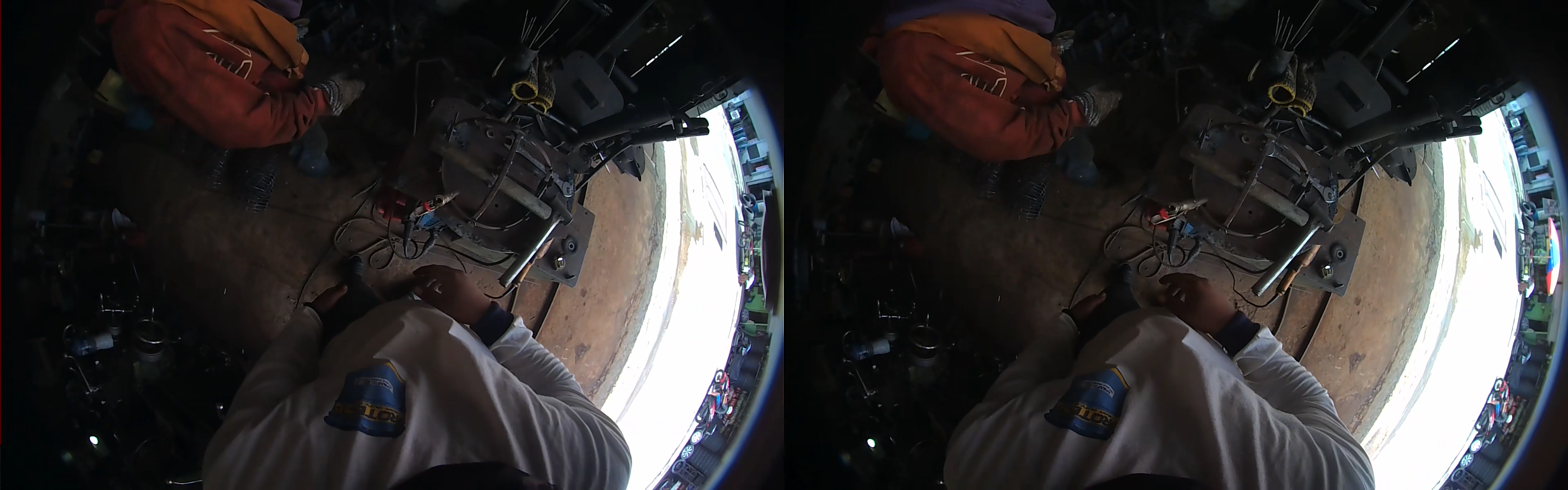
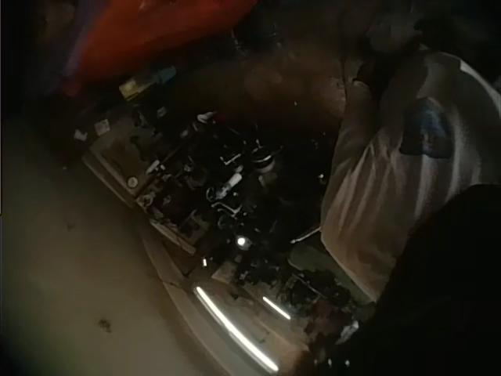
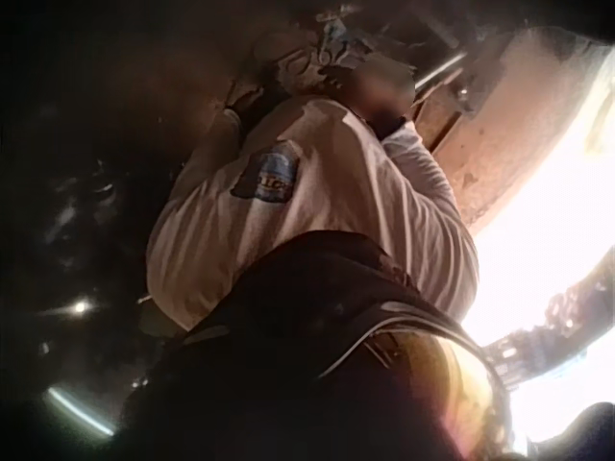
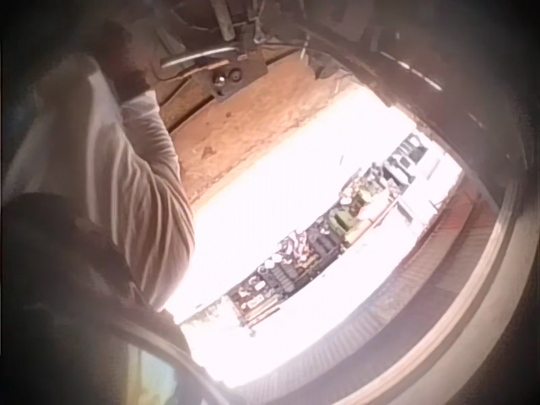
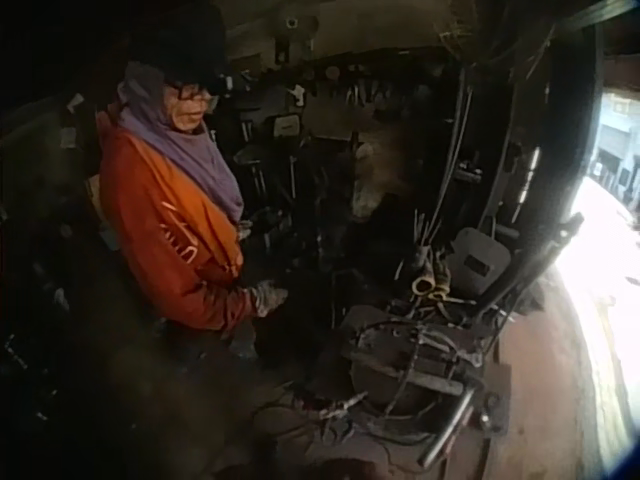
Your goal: The person uses a wrench to tighten bolts on a metal frame, then receives a pair of locking pliers from another person and uses them to secure a metal rod before hammering the assembly.
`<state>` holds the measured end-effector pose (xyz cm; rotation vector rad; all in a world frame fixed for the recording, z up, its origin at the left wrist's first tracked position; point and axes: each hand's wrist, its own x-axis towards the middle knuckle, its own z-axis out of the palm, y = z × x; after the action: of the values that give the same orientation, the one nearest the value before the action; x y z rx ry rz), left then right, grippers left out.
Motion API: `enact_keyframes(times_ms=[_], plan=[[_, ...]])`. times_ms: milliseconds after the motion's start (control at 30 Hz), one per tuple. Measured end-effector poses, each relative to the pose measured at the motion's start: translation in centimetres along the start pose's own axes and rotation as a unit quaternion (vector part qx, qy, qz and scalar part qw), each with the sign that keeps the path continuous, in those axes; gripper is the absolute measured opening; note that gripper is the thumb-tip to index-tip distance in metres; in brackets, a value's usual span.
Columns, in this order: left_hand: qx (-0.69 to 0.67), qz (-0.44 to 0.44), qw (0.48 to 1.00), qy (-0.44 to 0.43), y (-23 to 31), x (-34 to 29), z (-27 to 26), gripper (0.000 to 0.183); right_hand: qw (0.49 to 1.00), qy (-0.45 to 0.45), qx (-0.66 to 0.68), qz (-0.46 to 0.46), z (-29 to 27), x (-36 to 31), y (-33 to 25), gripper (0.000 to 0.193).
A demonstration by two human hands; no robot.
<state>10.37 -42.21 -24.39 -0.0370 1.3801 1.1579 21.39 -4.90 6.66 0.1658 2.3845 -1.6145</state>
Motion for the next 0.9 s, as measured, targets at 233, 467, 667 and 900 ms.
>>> enact_keyframes(times_ms=[233, 467, 667, 900], plan=[[0.019, 0.021, 1.0, 0.001, 4.8, 2.5, 2.5, 0.059, 0.998, 0.031, 0.006, 0.06, -1.2, -2.2, 0.2, 0.041], [0.166, 0.065, 0.981, 0.074, 2.0, 9.1, 1.0, 0.063, 0.99, 0.025, -0.035, 0.131, -1.7, -4.5, 1.6, 0.046], [0.41, 0.074, 0.909, 0.033, 4.0, 8.6, 0.7, 0.051, 0.988, 0.052, 0.003, 0.143, -1.7, -5.1, 1.4, 0.045], [0.406, 0.036, 0.913, 0.026, 7.0, 3.3, 1.0, 0.042, 0.989, 0.096, 0.038, 0.109, -0.9, -4.1, 2.2, 0.04]])
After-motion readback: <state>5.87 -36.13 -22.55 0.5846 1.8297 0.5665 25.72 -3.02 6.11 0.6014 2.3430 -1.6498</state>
